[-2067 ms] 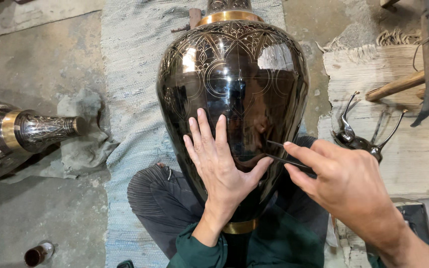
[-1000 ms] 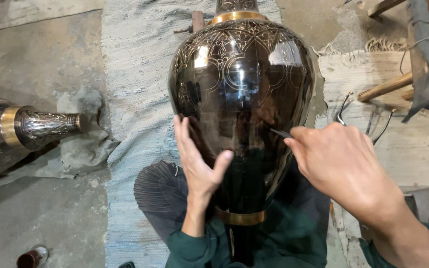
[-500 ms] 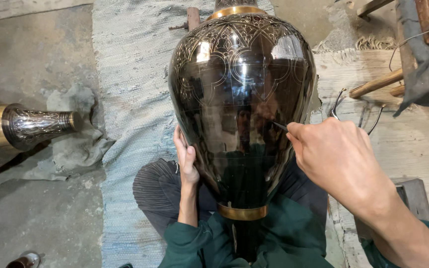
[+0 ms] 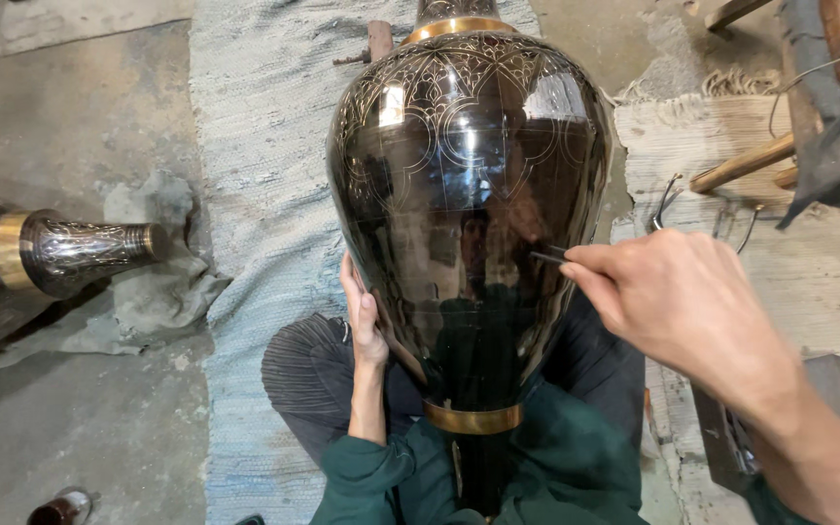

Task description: The person uses a small engraving tool to carve decorative lines into the surface of a large dark metal vase. They hold the vase steady with one hand while carefully tracing patterns with the other.

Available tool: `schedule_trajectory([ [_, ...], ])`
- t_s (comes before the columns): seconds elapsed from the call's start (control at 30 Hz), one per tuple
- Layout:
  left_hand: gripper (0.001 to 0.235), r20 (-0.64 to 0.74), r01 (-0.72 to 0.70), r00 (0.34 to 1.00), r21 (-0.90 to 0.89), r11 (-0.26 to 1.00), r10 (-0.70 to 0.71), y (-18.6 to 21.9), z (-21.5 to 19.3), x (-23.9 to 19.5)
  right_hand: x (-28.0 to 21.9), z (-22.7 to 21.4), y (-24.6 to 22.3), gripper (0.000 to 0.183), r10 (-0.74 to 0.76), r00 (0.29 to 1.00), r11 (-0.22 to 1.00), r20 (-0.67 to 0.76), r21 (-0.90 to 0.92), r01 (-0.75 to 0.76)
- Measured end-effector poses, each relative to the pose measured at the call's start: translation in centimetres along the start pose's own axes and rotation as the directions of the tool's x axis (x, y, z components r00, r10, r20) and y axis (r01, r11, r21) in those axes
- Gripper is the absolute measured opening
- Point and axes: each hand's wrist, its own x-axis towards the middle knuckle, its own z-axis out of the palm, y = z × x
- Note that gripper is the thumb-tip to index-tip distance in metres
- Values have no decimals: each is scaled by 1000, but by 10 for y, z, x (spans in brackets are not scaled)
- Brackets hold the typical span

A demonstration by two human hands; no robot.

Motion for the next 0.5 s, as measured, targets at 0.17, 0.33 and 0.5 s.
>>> schedule_trajectory([
  [0.17,105,34,106,994,-120,987,-102,-19,-10,-5,14,0,28,39,-98,989,982,115,-149,115],
  [0.33,102,45,152,988,-147,977,-147,-34,-25,-12,35,-5,45,37,-403,895,858,192,-261,442],
  [0.5,96,68,93,994,-97,991,-86,-45,-35,-15,46,-7,46,32,-526,801,656,286,-463,596],
])
